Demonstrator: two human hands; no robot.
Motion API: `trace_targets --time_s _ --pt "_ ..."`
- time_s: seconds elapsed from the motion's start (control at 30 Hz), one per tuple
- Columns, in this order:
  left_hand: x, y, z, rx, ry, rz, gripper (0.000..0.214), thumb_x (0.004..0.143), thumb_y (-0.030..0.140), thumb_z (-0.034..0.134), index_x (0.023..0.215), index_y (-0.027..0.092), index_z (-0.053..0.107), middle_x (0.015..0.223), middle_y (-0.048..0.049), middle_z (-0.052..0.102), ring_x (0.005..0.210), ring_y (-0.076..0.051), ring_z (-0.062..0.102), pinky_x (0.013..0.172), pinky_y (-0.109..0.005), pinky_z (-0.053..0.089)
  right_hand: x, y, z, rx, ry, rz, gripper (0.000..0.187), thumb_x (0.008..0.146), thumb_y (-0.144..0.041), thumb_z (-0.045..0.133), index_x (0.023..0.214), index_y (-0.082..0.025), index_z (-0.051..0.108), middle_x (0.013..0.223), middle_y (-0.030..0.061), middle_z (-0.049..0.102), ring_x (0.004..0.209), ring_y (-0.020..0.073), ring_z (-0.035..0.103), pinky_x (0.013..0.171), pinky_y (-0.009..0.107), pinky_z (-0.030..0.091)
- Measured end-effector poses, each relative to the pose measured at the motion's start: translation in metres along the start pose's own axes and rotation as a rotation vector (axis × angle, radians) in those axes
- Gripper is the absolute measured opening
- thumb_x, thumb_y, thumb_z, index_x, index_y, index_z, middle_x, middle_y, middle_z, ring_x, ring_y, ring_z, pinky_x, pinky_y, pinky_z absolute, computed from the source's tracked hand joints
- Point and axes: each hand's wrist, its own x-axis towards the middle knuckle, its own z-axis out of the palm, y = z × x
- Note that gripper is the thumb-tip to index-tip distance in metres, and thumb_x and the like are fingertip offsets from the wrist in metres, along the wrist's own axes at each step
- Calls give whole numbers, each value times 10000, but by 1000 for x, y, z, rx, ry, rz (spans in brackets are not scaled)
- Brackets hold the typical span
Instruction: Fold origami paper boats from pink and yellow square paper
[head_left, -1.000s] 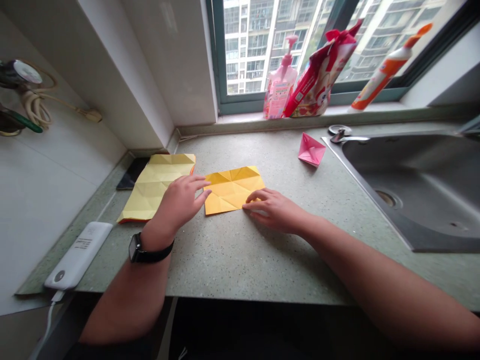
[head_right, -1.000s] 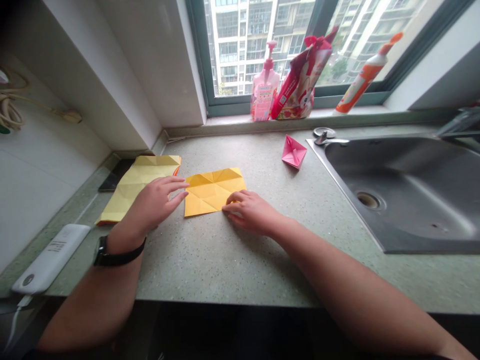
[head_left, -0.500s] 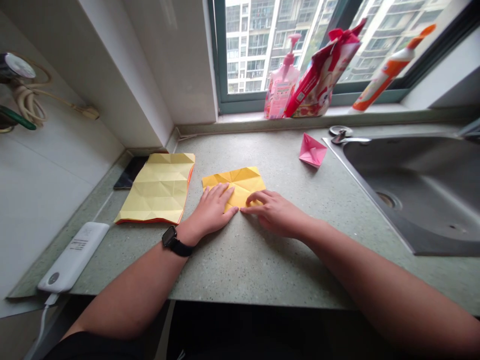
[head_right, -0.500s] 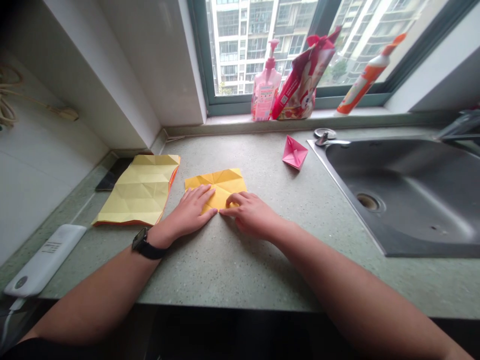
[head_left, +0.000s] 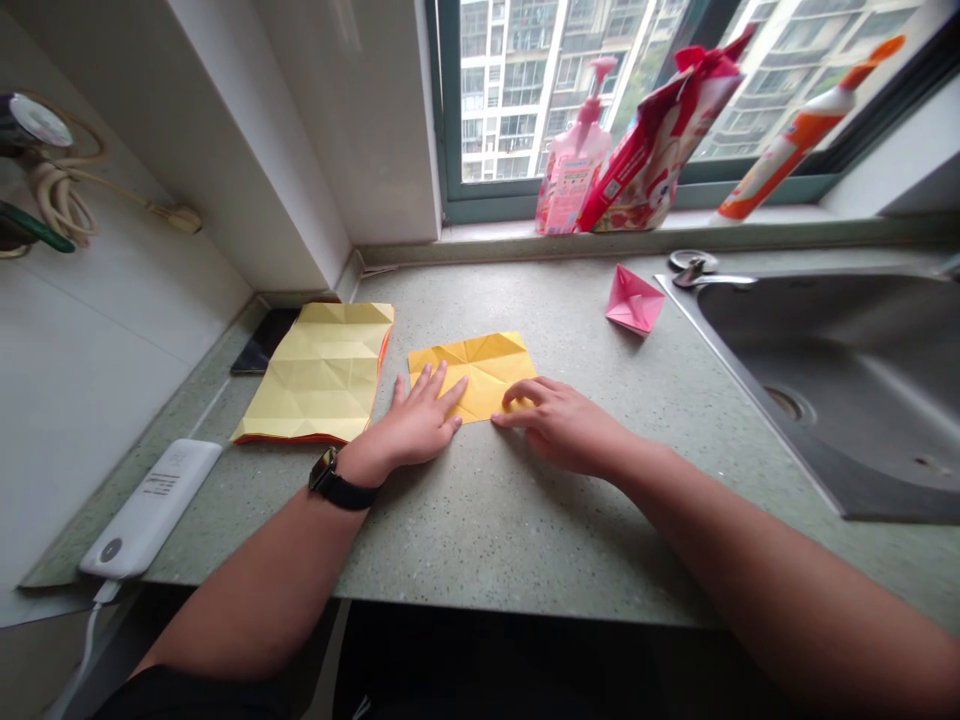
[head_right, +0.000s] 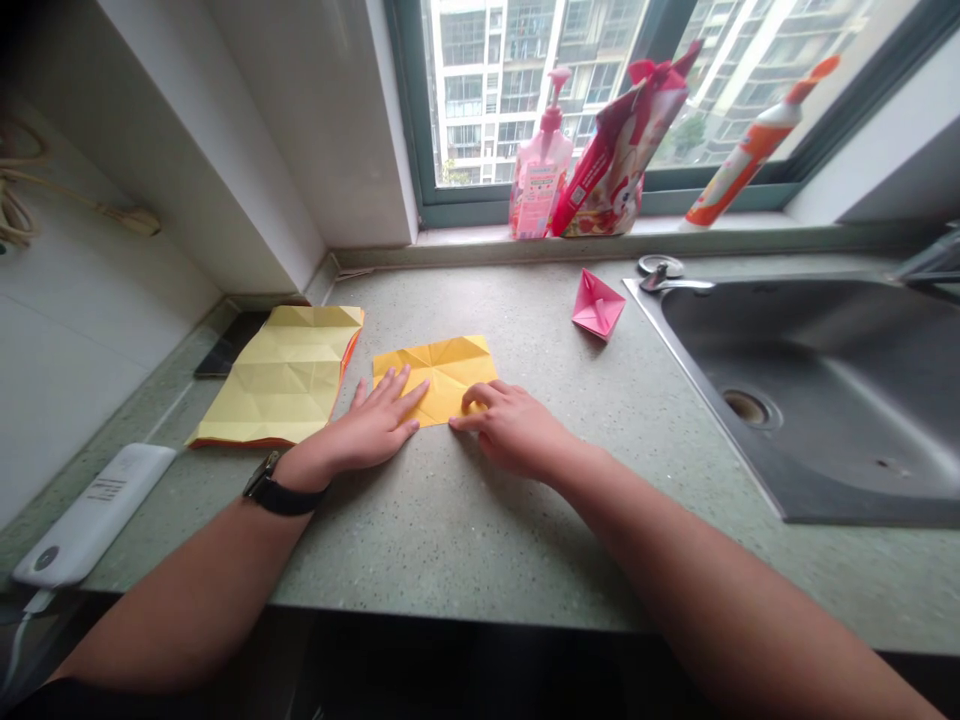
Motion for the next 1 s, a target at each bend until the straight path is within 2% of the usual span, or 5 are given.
trace_targets --time_s 0.17,0.37,0.6,0.83,1.0 --pt "-12 -18 -22 32 -72 -28 750 1082 383 549 1784 329 290 1880 -139 70 1741 -429 60 1337 -786 71 -7 12 -17 10 -67 74 435 950 -98 671 1198 -379 892 1272 79 777 1144 279 701 1021 447 587" --pt "-14 -35 -33 7 -89 -36 881 1000 328 667 1789 269 280 1872 -135 -36 1747 -382 25 1403 -596 135 -13 33 -30 54 -137 207 469 902 -43 647 1089 -376 920 1305 73 779 1196 279 710 1064 420 573" --pt "-18 -55 -38 -61 -74 -33 936 904 238 701 1769 223 345 1877 -119 100 1746 -349 145 1412 -501 221 -14 47 -33 106 -145 242 408 886 -59 661 1020 -336 929 1285 69 800 1181 267 736 1094 402 566" --pt "-15 -24 -35 -170 390 210 546 1074 385 607 1602 246 577 1687 -108 567 1601 -292 492 1369 -522 361 -10 51 -24 162 -5 165 406 828 -19 616 892 -299 903 1088 47 827 973 220 779 955 364 625" --pt "-4 -6 -5 -102 273 265 707 936 459 857 1555 235 601 1672 -167 560 1576 -364 508 1322 -578 425 -8 44 -19 146 158 219 400 886 -73 621 1118 -290 864 1175 70 802 1041 250 770 933 398 636"
